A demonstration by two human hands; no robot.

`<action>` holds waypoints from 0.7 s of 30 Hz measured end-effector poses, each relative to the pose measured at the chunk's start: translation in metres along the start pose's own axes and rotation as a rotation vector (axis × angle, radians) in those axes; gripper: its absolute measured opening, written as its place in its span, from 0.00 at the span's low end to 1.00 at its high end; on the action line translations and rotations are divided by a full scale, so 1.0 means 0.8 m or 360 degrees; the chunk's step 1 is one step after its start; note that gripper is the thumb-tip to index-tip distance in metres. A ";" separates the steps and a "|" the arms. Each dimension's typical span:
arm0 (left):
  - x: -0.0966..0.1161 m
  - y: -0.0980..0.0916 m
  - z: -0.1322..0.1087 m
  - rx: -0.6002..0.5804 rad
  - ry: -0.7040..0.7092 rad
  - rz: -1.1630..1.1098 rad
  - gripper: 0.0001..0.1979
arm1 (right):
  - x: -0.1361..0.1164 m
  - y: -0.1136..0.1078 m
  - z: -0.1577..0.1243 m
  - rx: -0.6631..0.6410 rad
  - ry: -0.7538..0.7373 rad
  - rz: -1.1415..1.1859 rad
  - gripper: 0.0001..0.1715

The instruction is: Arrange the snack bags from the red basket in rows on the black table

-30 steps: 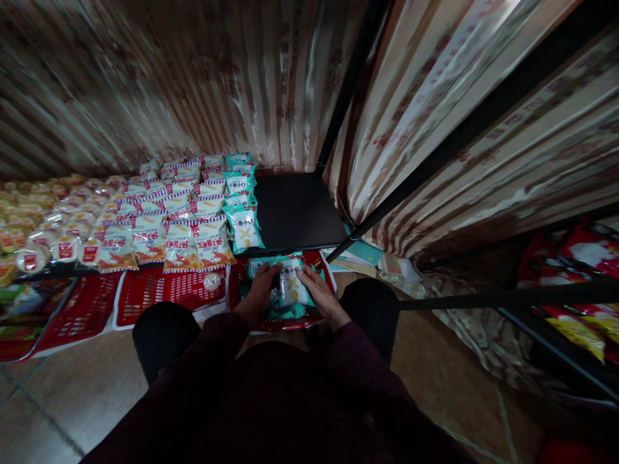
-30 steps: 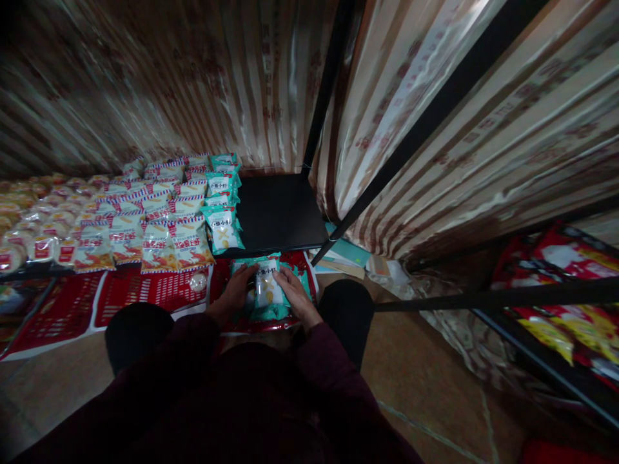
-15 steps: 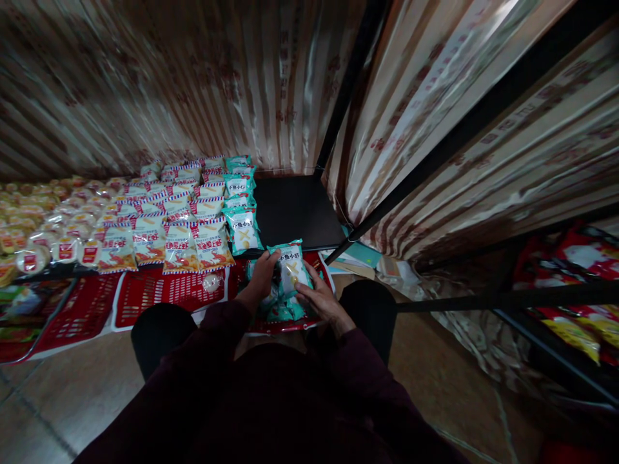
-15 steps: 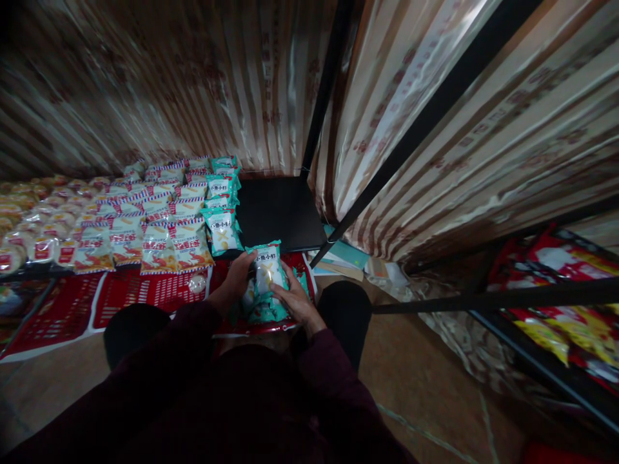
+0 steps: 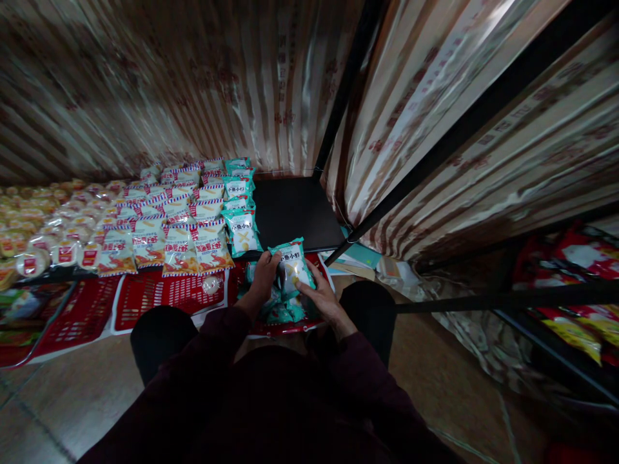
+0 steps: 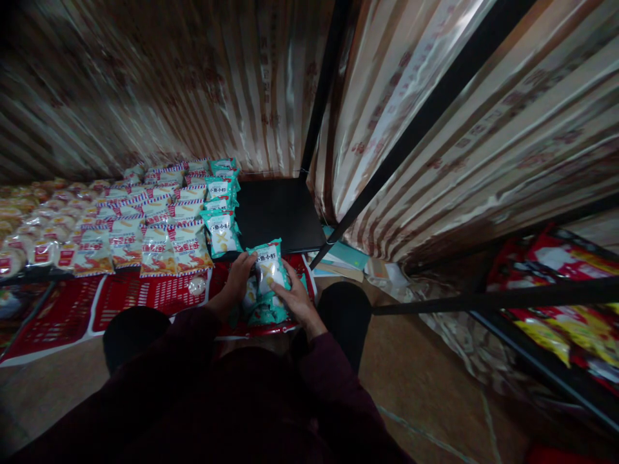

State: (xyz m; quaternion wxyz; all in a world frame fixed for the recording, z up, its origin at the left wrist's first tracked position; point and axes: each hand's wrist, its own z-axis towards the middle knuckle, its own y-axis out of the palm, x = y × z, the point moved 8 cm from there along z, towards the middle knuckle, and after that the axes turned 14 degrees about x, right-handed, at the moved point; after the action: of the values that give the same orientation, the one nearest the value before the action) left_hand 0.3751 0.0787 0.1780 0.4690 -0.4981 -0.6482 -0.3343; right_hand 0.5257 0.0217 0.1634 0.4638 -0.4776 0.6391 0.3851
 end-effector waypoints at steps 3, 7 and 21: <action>0.002 -0.001 -0.001 0.0065 0.0045 -0.0014 0.12 | -0.001 -0.004 0.001 -0.0004 -0.0077 -0.0089 0.49; 0.004 -0.013 -0.002 0.0237 0.0130 0.0038 0.20 | -0.014 -0.009 -0.002 0.0032 -0.0212 -0.0272 0.47; 0.021 0.013 -0.034 -0.0082 0.0206 -0.0178 0.22 | -0.077 -0.001 -0.028 0.0220 -0.0939 -0.1029 0.39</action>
State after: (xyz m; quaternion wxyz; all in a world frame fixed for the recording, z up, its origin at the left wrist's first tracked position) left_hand 0.3913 0.0624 0.2030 0.4775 -0.4505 -0.6344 -0.4082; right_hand 0.5283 0.0160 0.2284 0.7540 -0.4903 0.3214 0.2964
